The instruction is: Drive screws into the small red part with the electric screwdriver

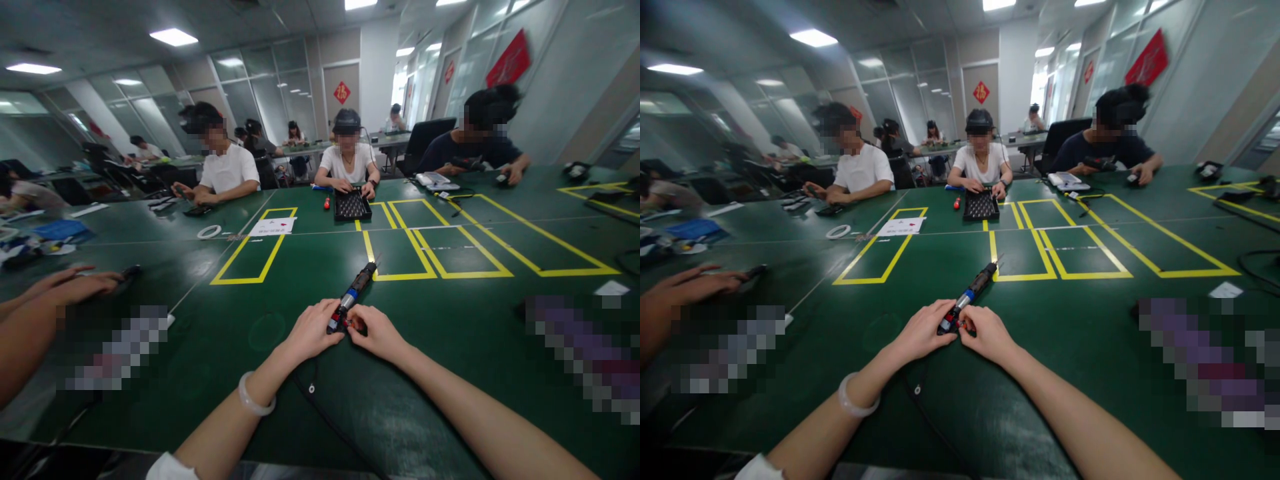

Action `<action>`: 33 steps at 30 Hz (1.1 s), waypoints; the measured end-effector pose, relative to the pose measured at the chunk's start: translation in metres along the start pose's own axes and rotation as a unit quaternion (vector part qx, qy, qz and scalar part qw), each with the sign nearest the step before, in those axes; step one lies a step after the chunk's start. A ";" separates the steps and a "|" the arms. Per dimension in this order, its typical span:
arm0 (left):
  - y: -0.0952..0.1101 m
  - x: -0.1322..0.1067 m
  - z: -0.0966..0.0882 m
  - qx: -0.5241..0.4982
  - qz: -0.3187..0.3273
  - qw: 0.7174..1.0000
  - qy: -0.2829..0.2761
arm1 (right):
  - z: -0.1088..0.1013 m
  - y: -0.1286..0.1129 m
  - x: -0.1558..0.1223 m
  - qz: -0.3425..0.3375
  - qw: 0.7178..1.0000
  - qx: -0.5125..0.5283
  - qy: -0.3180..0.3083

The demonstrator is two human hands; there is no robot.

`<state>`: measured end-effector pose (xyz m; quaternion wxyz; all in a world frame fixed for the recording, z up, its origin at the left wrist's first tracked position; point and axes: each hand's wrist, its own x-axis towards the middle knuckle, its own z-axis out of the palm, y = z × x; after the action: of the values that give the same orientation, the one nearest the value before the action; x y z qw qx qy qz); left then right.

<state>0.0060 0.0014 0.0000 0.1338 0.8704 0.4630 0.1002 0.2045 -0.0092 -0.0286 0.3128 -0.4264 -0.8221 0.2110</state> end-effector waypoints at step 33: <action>0.005 -0.003 0.010 0.118 -0.030 0.991 0.058 | 0.002 0.013 -0.003 -0.015 1.000 0.005 -0.009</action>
<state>0.0112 -0.0056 -0.0076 0.0059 0.8584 0.5048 0.0912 0.2121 -0.0050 -0.0386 0.3105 -0.4106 -0.8301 0.2143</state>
